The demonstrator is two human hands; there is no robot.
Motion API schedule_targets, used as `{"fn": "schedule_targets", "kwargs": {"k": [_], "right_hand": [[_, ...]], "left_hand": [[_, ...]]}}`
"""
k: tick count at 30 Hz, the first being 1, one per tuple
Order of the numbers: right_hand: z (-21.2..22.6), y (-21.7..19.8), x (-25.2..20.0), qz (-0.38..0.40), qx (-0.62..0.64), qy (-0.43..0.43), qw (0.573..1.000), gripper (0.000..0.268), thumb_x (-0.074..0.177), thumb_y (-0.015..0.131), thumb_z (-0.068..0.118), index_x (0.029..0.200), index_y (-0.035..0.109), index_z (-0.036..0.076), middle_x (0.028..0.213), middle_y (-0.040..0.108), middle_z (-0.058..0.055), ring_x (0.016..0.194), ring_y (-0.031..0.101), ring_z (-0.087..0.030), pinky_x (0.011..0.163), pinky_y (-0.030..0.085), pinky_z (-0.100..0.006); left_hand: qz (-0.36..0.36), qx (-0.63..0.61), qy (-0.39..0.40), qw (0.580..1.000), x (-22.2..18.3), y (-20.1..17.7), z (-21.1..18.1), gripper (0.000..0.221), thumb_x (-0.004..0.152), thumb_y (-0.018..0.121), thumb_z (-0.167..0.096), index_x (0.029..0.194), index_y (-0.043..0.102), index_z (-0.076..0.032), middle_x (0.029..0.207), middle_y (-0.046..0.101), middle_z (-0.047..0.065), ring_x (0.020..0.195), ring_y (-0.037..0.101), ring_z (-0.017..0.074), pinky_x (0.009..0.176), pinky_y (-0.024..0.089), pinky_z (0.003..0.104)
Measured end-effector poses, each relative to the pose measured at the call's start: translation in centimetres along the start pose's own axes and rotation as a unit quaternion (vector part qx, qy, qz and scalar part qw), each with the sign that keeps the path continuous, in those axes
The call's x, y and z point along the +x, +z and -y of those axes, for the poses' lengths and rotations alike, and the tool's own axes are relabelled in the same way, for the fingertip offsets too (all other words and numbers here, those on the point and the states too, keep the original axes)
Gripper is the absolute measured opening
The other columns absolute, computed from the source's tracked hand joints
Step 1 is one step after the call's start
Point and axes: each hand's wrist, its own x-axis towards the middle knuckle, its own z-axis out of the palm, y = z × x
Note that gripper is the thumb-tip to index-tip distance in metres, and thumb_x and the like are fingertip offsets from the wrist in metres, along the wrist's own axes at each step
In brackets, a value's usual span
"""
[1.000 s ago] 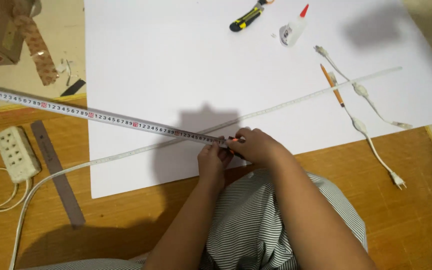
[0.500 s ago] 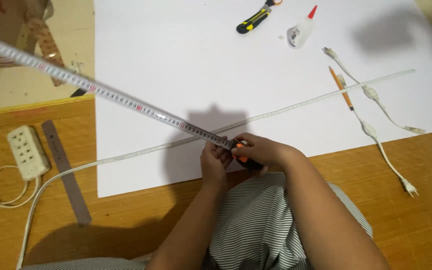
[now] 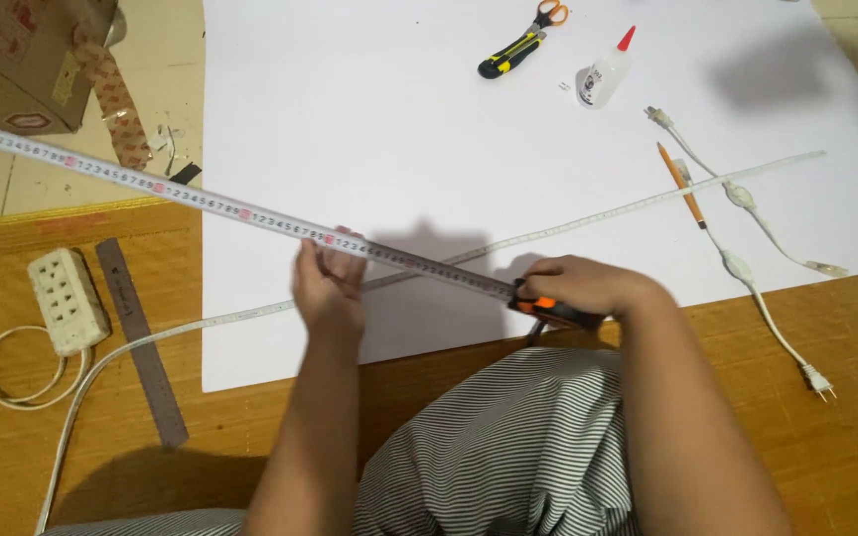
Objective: Measuring a flexible LED light strip with a tape measure and cutting it to length with scissors.
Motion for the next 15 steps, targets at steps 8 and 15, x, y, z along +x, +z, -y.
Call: {"fn": "schedule_targets", "kwargs": {"k": [8, 15], "right_hand": [[-1.8, -0.5, 0.9, -0.009, 0.038, 0.053, 0.998, 0.062, 0.059, 0.066, 0.038, 0.108, 0.067, 0.001, 0.083, 0.063, -0.028, 0.067, 0.06, -0.036, 0.045, 0.048, -0.037], [-1.3, 1.0, 1.2, -0.012, 0.063, 0.044, 0.997, 0.052, 0.06, 0.064, 0.035, 0.102, 0.071, 0.005, 0.083, 0.062, -0.026, 0.069, 0.058, -0.037, 0.052, 0.046, -0.04]], "left_hand": [[0.013, 0.104, 0.024, 0.994, -4.1, 4.0, -4.0, 0.035, 0.094, 0.047, -0.022, 0.125, 0.04, -0.006, 0.11, 0.06, 0.016, 0.097, 0.065, 0.026, 0.085, 0.056, 0.035], [0.019, 0.177, 0.092, 0.98, -4.0, 5.0, -5.1, 0.03, 0.093, 0.046, -0.01, 0.121, 0.042, -0.002, 0.099, 0.064, 0.017, 0.085, 0.069, 0.0253, 0.076, 0.059, 0.037]]}}
